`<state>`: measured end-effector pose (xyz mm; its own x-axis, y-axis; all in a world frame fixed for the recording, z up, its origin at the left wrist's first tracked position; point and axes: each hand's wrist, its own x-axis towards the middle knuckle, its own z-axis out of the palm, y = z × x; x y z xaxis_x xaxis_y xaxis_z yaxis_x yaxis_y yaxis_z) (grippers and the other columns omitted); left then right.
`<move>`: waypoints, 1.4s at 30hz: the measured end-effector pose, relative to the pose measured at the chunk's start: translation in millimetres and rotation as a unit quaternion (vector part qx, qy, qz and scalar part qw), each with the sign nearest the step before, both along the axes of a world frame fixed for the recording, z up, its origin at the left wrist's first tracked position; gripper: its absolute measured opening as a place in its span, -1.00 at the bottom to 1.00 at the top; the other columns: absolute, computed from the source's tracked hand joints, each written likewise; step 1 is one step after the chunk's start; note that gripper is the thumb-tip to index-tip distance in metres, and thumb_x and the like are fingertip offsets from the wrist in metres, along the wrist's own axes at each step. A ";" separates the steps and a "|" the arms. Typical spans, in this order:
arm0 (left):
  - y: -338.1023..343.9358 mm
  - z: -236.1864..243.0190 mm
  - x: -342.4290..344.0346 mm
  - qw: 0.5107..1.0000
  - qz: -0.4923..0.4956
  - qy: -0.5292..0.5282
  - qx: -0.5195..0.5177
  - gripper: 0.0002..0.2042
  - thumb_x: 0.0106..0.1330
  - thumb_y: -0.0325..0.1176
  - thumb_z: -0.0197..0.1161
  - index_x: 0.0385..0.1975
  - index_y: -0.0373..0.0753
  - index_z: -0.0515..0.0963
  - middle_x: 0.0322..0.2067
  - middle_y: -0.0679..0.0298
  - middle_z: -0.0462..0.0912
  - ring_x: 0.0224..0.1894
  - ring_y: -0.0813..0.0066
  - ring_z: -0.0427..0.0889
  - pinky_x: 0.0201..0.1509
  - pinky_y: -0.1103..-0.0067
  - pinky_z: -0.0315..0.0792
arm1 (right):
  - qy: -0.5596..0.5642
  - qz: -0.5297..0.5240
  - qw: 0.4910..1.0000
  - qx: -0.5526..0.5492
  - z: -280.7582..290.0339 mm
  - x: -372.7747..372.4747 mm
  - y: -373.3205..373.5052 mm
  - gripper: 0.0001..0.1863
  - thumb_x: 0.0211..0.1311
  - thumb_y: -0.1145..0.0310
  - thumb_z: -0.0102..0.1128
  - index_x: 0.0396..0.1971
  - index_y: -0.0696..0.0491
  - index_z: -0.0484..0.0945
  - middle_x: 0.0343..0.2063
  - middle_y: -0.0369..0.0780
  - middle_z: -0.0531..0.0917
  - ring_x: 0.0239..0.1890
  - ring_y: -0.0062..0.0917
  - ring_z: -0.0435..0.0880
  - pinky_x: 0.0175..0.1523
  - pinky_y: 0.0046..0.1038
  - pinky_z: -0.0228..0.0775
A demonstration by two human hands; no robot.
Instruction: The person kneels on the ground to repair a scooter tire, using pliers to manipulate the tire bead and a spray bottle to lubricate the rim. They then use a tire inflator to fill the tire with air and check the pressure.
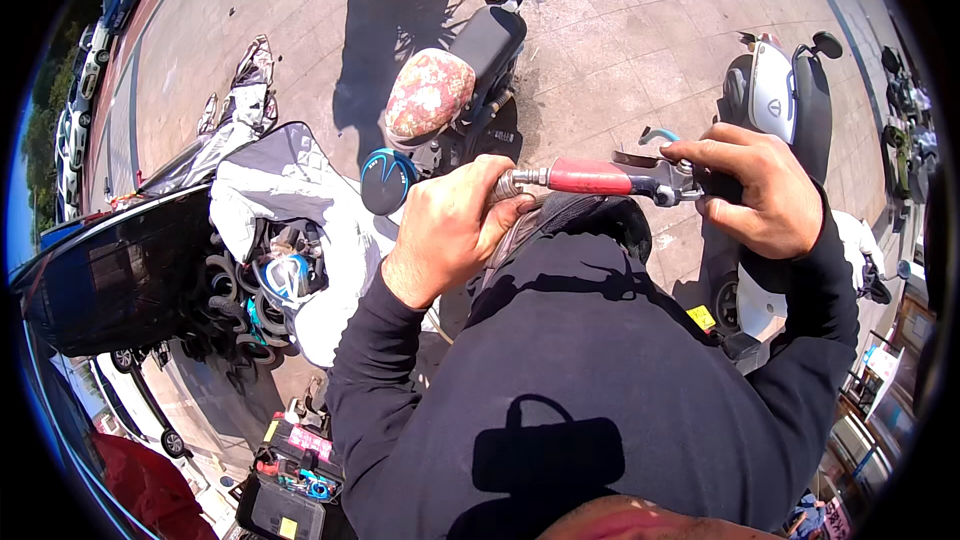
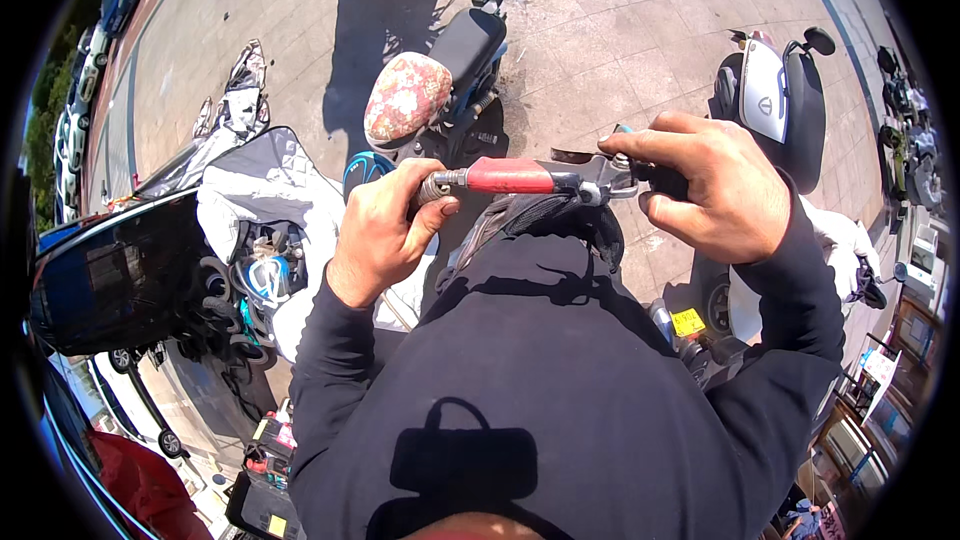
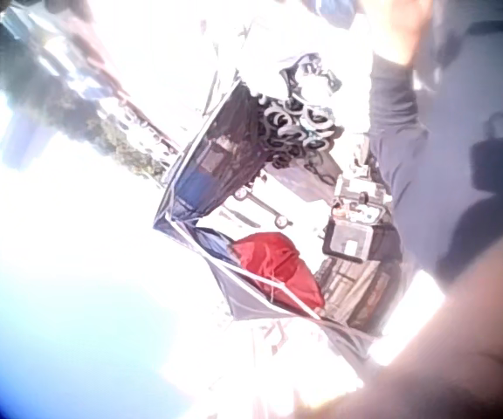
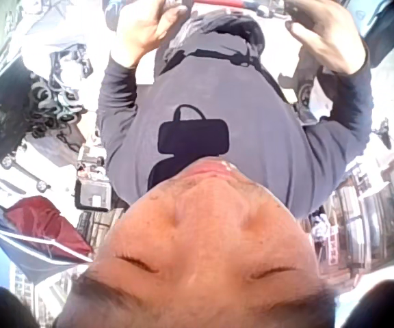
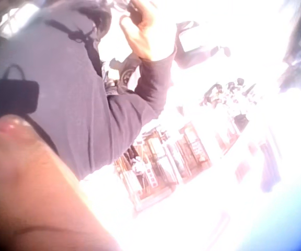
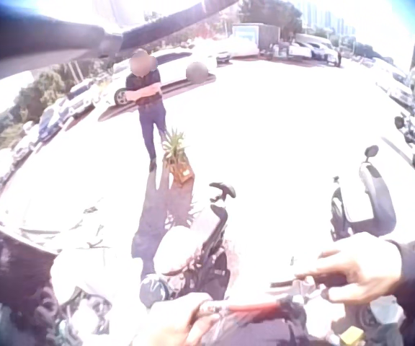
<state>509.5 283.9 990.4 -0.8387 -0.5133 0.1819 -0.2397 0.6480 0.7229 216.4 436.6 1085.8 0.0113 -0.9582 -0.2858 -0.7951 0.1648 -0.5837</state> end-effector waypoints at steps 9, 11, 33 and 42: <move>-123.0 -44.9 -268.5 0.977 -0.177 -0.118 0.030 -0.70 0.31 -0.20 0.34 -0.23 -0.30 0.47 -0.50 0.04 0.58 -0.45 -0.02 0.62 -0.43 0.28 0.44 | 0.074 0.077 0.994 -0.013 -49.1 -262.5 -119.5 -0.43 -0.23 0.47 0.28 -0.03 0.07 0.68 -0.42 -0.09 0.58 -0.33 -0.19 0.63 -0.19 -0.25 0.49; -147.5 -75.3 -331.1 0.975 -0.168 -0.138 0.037 -0.68 0.32 -0.19 0.33 -0.28 -0.32 0.42 -0.54 0.03 0.54 -0.47 -0.04 0.61 -0.45 0.26 0.43 | 0.102 0.119 0.988 0.016 -70.2 -327.0 -163.8 -0.43 -0.29 0.50 0.33 -0.06 0.05 0.70 -0.44 -0.11 0.59 -0.31 -0.21 0.64 -0.21 -0.27 0.50; -406.8 -444.1 -622.5 0.841 0.456 -0.037 0.288 -0.47 0.09 -0.38 0.42 0.10 -0.22 0.46 -0.48 0.11 0.67 -0.41 0.07 0.70 -0.37 0.29 0.54 | -0.182 0.066 0.963 0.190 -547.6 -513.0 -755.7 -0.34 0.25 0.03 0.28 0.25 0.12 0.45 0.07 0.00 0.52 0.06 -0.32 0.59 0.14 -0.34 0.48; -378.0 -665.9 -614.2 0.784 0.433 -0.105 0.433 -0.38 -0.08 -0.44 0.41 0.11 -0.07 0.48 -0.47 0.16 0.64 -0.38 0.09 0.68 -0.32 0.31 0.51 | -0.441 -0.030 0.716 0.540 -957.3 -285.2 -793.1 -0.30 0.38 -0.08 0.18 0.30 0.08 0.25 -0.23 -0.12 0.56 -0.57 -0.56 0.46 -0.54 -0.46 0.36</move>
<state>-104.7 -94.1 324.5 -0.0731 -0.7614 -0.6441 -0.4905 -0.5349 0.6880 -68.9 -356.6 128.5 0.6119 -0.1901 -0.7677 -0.1681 0.9173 -0.3611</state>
